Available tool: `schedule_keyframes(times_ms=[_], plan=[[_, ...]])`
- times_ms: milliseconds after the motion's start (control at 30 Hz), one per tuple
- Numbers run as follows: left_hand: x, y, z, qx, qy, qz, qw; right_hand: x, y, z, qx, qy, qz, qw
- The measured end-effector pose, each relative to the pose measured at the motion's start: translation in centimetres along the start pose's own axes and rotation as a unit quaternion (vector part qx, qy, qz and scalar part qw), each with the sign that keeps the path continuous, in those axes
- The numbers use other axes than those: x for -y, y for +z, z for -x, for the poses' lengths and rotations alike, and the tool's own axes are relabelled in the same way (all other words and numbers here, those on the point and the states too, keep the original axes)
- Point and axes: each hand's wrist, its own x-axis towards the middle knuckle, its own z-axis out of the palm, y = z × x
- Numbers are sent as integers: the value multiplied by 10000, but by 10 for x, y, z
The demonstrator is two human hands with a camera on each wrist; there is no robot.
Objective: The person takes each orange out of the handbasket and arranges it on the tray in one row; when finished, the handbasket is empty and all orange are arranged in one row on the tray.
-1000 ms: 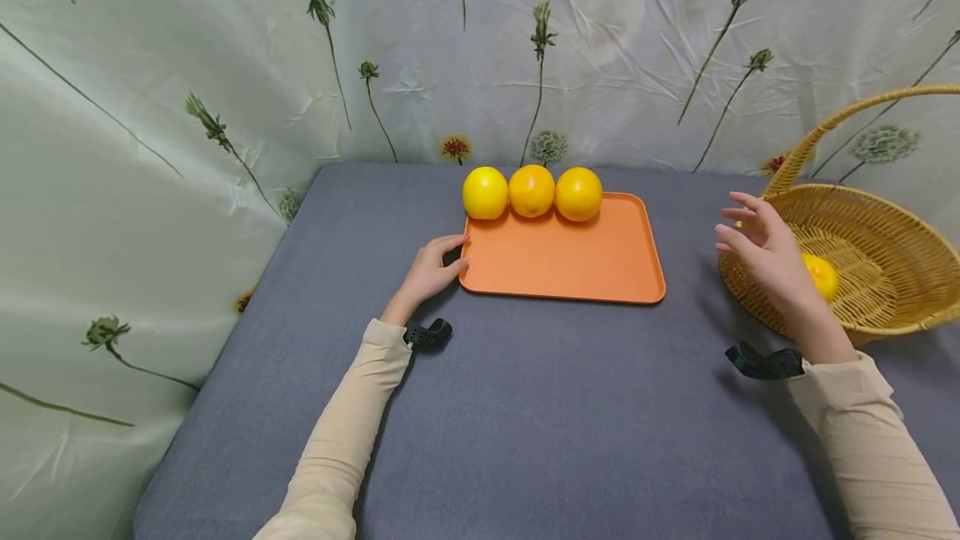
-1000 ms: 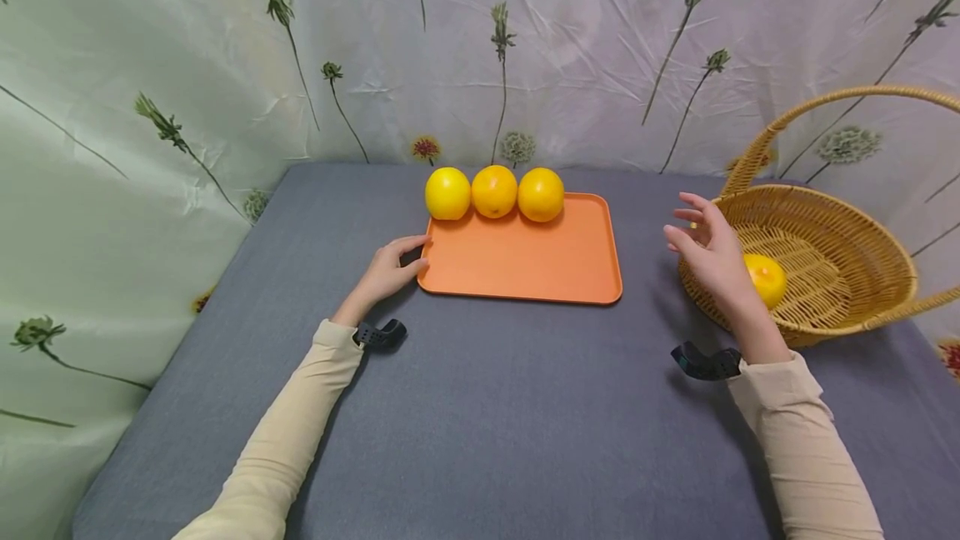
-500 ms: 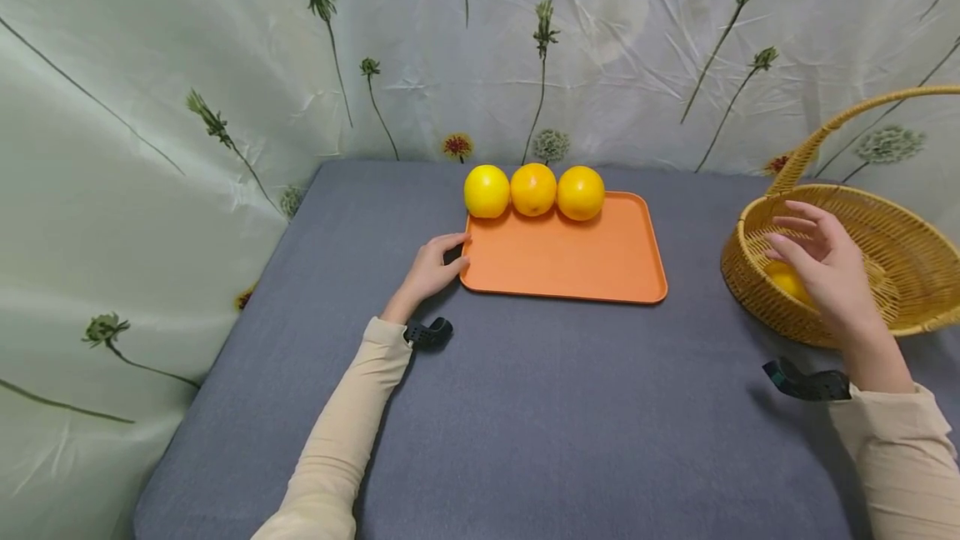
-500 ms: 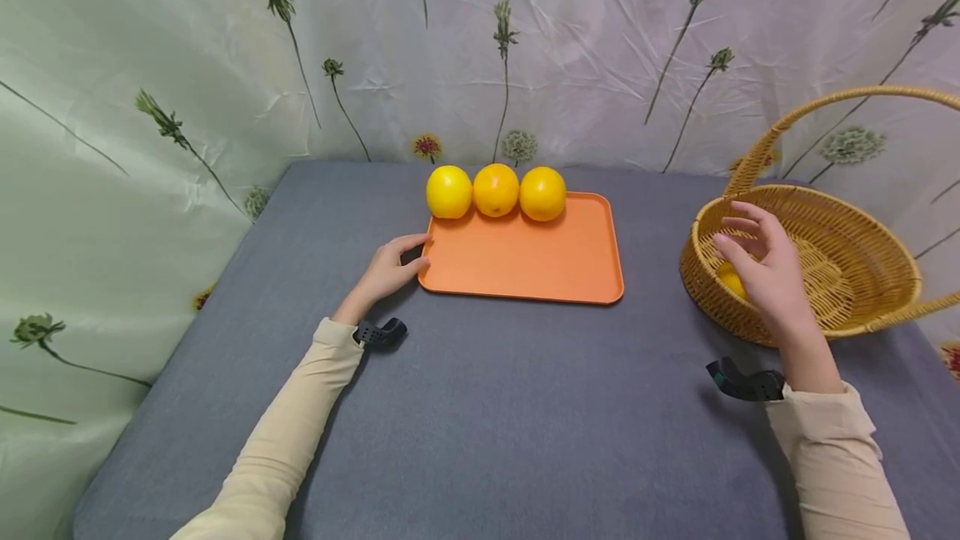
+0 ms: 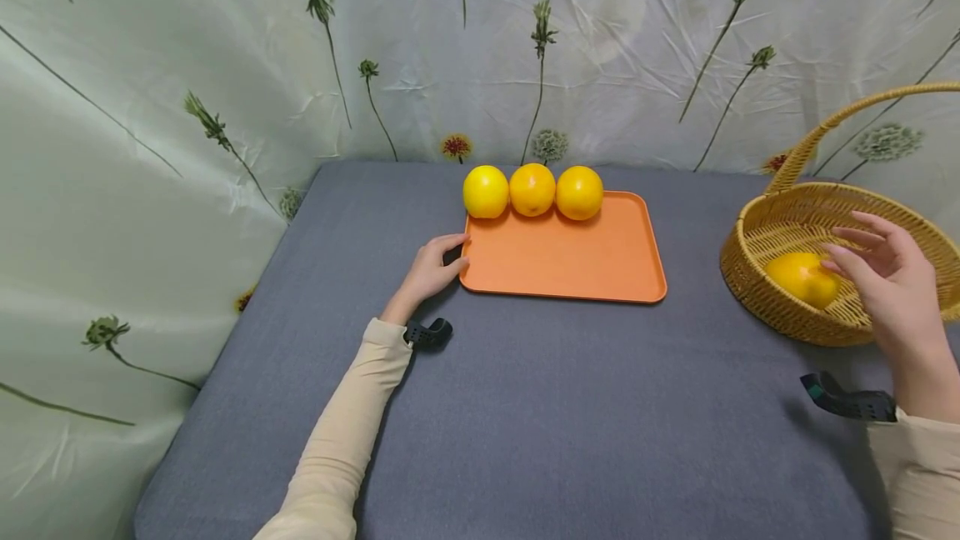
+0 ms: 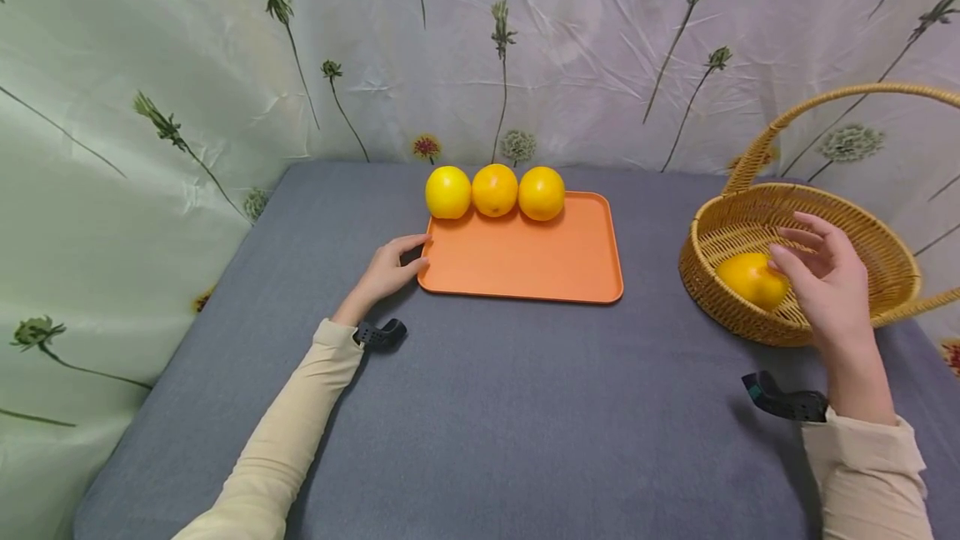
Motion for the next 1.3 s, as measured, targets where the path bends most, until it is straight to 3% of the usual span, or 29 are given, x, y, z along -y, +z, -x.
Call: schedule_keyframes(times_ms=[67,200,433,500,667,767,833,1133,1200,1300], plan=[[0,0,0,2,-13,13,10000,1,-3,2,-175,64,194,9996],[1,1,-1,4,-19,38,10000,-21,-16,-3,-464,293,509,9972],[2,1,-1,15,-74,74,9999,-78,-44,-15,-275,158,1006,9944],[2,1,-2,21,-82,76,9999,-74,-44,-11,-101,134,1196,9927],[3,1,-2,-9,-29,62,10000,-29,-29,7,439,229,1505,9874],[3,1,-1,-10,-12,53,10000,-17,-22,11,620,238,1832,9808],[3,1,-1,-2,-32,48,10000,-17,-21,12,677,211,2085,9755],[2,1,-1,24,-135,64,9999,-30,-21,5,644,51,2023,9772],[2,2,-2,26,-153,58,9999,-30,-19,4,675,79,2118,9750],[2,2,-1,25,-135,60,9999,-32,-18,0,865,-28,2539,9633]])
